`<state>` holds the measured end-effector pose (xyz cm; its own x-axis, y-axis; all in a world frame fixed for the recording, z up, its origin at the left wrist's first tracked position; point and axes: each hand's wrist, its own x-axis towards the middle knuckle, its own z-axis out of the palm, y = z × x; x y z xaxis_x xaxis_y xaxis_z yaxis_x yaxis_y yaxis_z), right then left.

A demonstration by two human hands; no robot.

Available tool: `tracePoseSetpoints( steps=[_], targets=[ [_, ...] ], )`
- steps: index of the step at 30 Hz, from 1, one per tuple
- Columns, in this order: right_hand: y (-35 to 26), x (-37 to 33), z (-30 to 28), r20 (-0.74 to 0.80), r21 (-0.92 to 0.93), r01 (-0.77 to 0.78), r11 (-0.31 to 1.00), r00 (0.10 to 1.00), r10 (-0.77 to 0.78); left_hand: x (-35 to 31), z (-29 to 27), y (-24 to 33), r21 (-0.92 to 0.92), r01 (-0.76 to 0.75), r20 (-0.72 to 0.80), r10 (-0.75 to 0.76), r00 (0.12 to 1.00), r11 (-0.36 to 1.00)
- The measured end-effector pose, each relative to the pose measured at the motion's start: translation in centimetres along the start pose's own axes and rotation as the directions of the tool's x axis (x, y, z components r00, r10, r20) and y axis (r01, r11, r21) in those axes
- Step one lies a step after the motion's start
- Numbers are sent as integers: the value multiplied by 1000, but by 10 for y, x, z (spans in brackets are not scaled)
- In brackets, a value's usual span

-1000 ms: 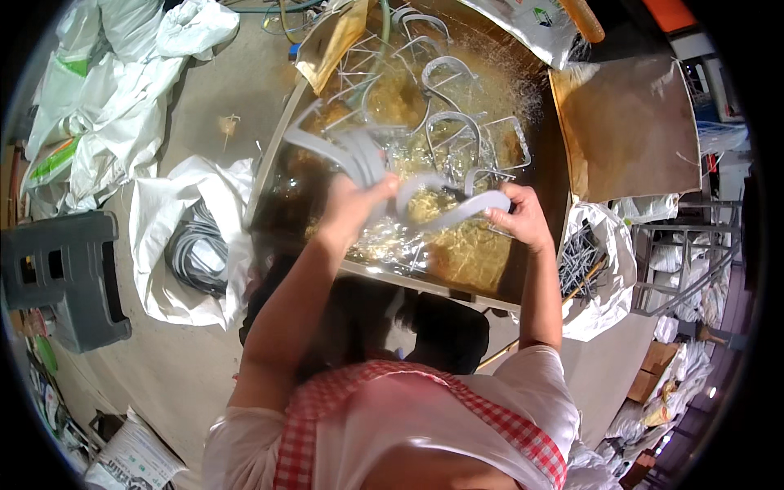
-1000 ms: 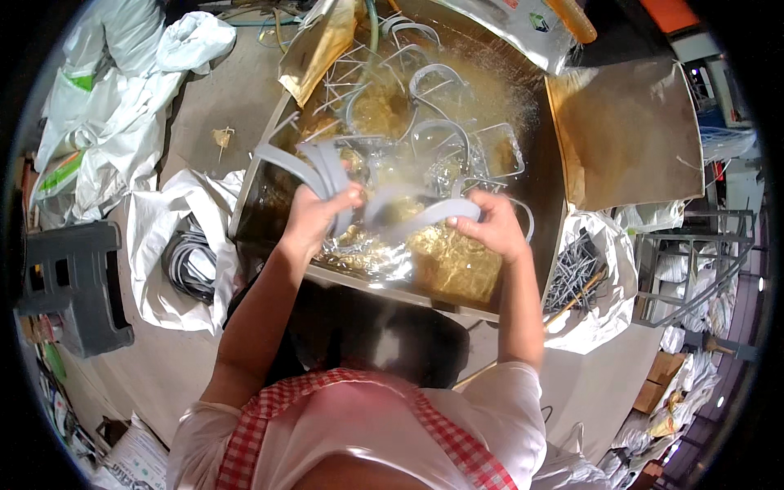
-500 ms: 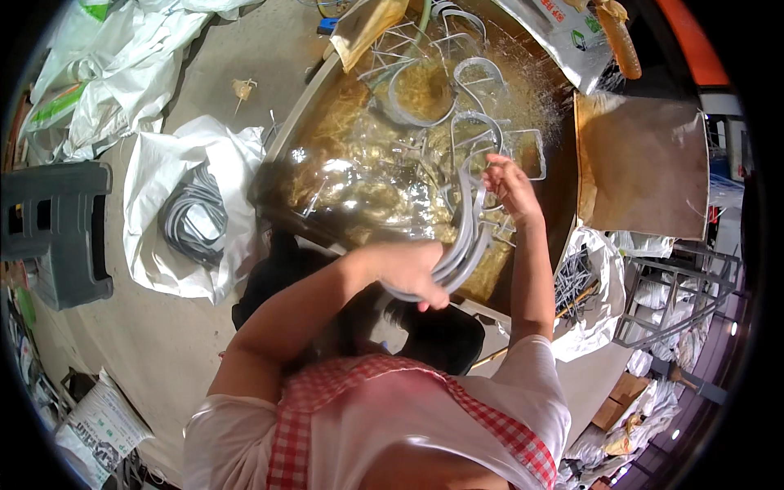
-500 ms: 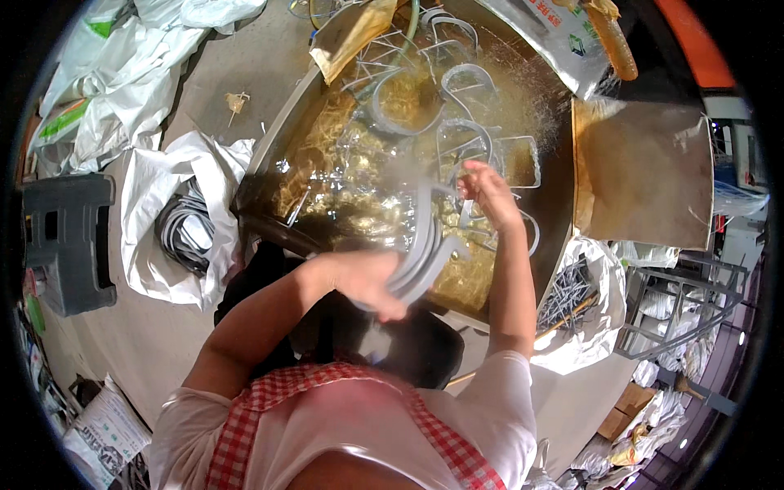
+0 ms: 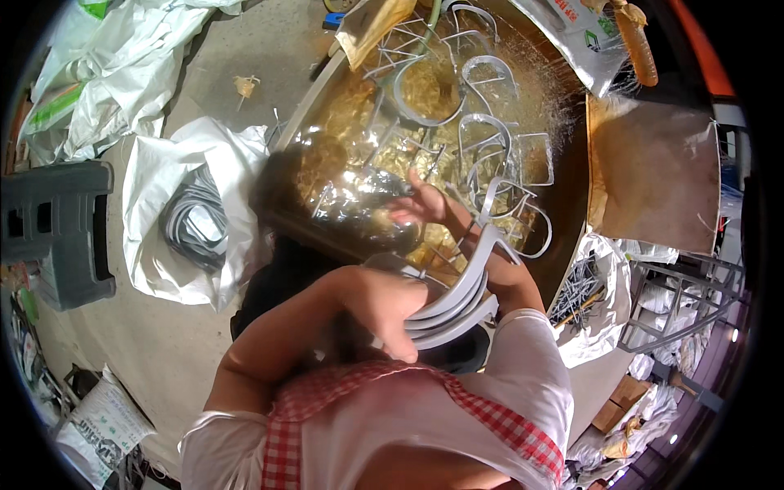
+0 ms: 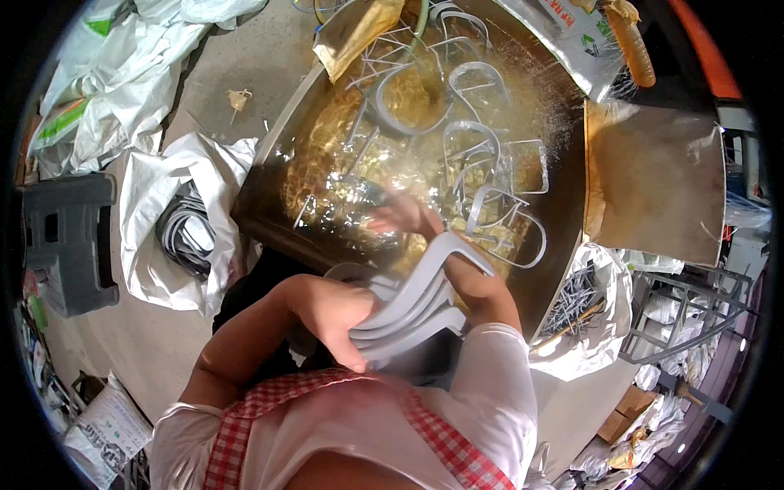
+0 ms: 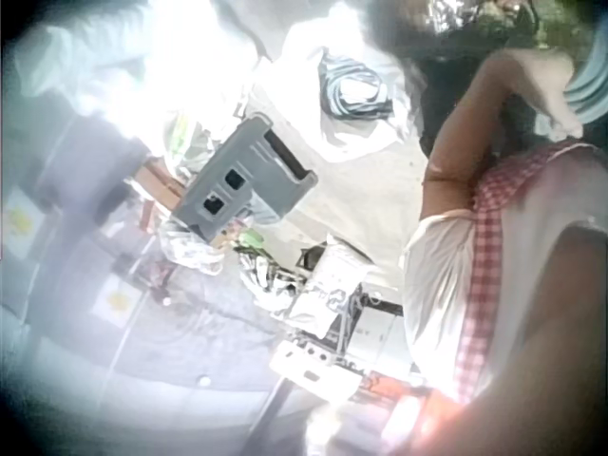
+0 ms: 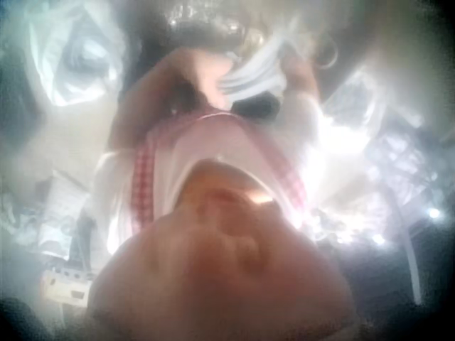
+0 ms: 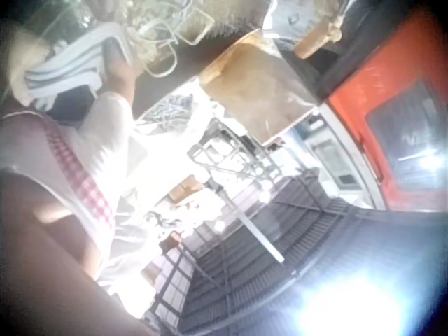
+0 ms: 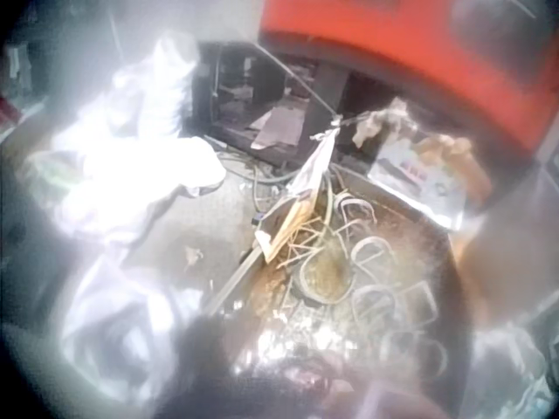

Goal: The person picks up grey curved plastic parts from a water bath, shakes them to remove excess water, and places them into a white bag. The person also uses a wooden pole to move parts in the water and then moves to a machine where they wipe different sections of a red panel.

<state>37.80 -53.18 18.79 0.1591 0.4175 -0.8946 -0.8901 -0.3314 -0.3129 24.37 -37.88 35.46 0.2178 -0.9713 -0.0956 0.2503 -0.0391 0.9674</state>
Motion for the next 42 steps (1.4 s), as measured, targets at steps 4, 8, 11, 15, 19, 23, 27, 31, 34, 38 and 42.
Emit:
tracePoseSetpoints(
  steps=[4, 8, 11, 15, 19, 23, 27, 31, 34, 38, 42],
  targets=[
    [32, 61, -24, 4, -71, 203, 977, 979, -203, -3, -3, 0, -132, 28, -65, -37, 997, 991],
    [24, -19, -33, -47, -64, 628, 776, 775, -631, -57, -6, 1, -184, -348, -430, 243, 869, 919],
    [14, -84, -62, -181, 540, 449, 712, 888, -423, -75, -5, -7, -261, -738, -665, 438, 605, 623],
    [31, -113, -91, -158, 658, 549, 515, 769, -619, -52, -2, 5, -267, -645, -811, 194, 551, 716],
    [26, -148, -64, -427, 350, 825, 444, 563, -708, -22, -3, 16, -381, -557, -810, 24, 586, 738],
    [10, -190, -93, -380, -75, 952, 296, 247, -891, 10, -18, -11, -309, -377, -886, -121, 448, 873],
    [13, -206, -60, -259, -335, 886, 320, 239, -936, 39, -34, -28, -140, -374, -950, -18, 312, 917],
    [43, -190, -32, 229, -915, 402, -23, 474, -850, 44, -43, -21, -299, -666, -918, -14, 397, 684],
    [46, -181, -12, 194, -950, 3, -311, 787, -585, 40, -40, -16, -489, -772, -834, 42, 550, 405],
    [59, -163, -28, 304, -949, 171, -265, 718, -626, 39, -36, -8, -517, -754, -786, 124, 605, 405],
    [40, -196, -4, 314, -904, 406, -132, 423, -850, 35, -40, -7, -442, -714, -812, 95, 575, 543]
  ],
)
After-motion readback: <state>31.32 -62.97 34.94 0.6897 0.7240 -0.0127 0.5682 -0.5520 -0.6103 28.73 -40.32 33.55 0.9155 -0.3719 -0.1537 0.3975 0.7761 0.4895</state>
